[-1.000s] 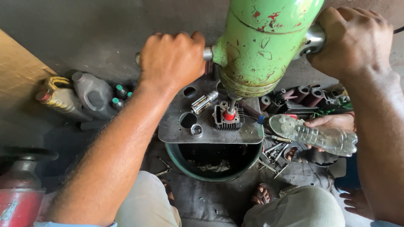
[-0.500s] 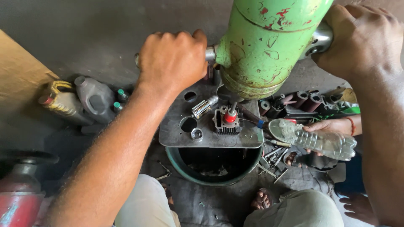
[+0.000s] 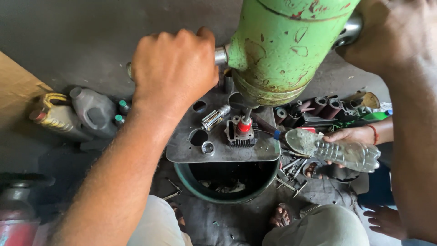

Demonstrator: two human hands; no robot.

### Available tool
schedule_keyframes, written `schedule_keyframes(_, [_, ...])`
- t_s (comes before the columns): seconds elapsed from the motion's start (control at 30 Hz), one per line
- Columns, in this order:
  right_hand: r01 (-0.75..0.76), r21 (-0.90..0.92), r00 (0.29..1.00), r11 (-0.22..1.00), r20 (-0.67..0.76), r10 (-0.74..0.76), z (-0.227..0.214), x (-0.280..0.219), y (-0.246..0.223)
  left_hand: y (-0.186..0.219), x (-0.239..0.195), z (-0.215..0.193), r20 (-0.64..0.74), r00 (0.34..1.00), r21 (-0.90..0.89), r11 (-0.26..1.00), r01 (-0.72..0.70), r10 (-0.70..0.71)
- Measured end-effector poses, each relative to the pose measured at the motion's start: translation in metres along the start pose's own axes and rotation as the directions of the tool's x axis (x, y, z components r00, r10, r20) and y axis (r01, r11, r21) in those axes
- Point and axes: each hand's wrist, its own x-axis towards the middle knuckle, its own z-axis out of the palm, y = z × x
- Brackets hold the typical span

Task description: The person fits a sanding sleeve onto a drill press, positions a small engine cylinder under it, and operates the drill press handles with both hands to hone the cylinder bore. A second person holds a plastic bottle of liquid nearby, apparently for cooling or lubrication.

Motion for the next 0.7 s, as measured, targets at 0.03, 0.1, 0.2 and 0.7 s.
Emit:
schedule_keyframes(0.03, [0.040,0.108,0.998,0.993,-0.042,-0.036,0.004,-0.004,0.003,0.000,0.000,0.000,-0.010,1.000,0.007,1.000,0.002,-0.002])
schedule_keyframes(0.1, [-0.013,0.138,0.999,0.990,0.039,0.007,-0.003,0.003,-0.002,-0.001,0.001,0.001,-0.030,1.000,0.014,1.000,-0.001,0.001])
schedule_keyframes(0.2, [-0.039,0.186,0.997,0.982,0.069,0.027,0.001,0.002,0.000,-0.004,0.003,0.003,-0.080,0.997,0.037,0.999,-0.008,0.011])
schedule_keyframes(0.7, [-0.200,0.119,0.978,0.973,0.082,0.191,-0.026,-0.003,-0.030,-0.020,-0.001,0.036,-0.358,0.929,0.077,0.994,-0.072,0.095])
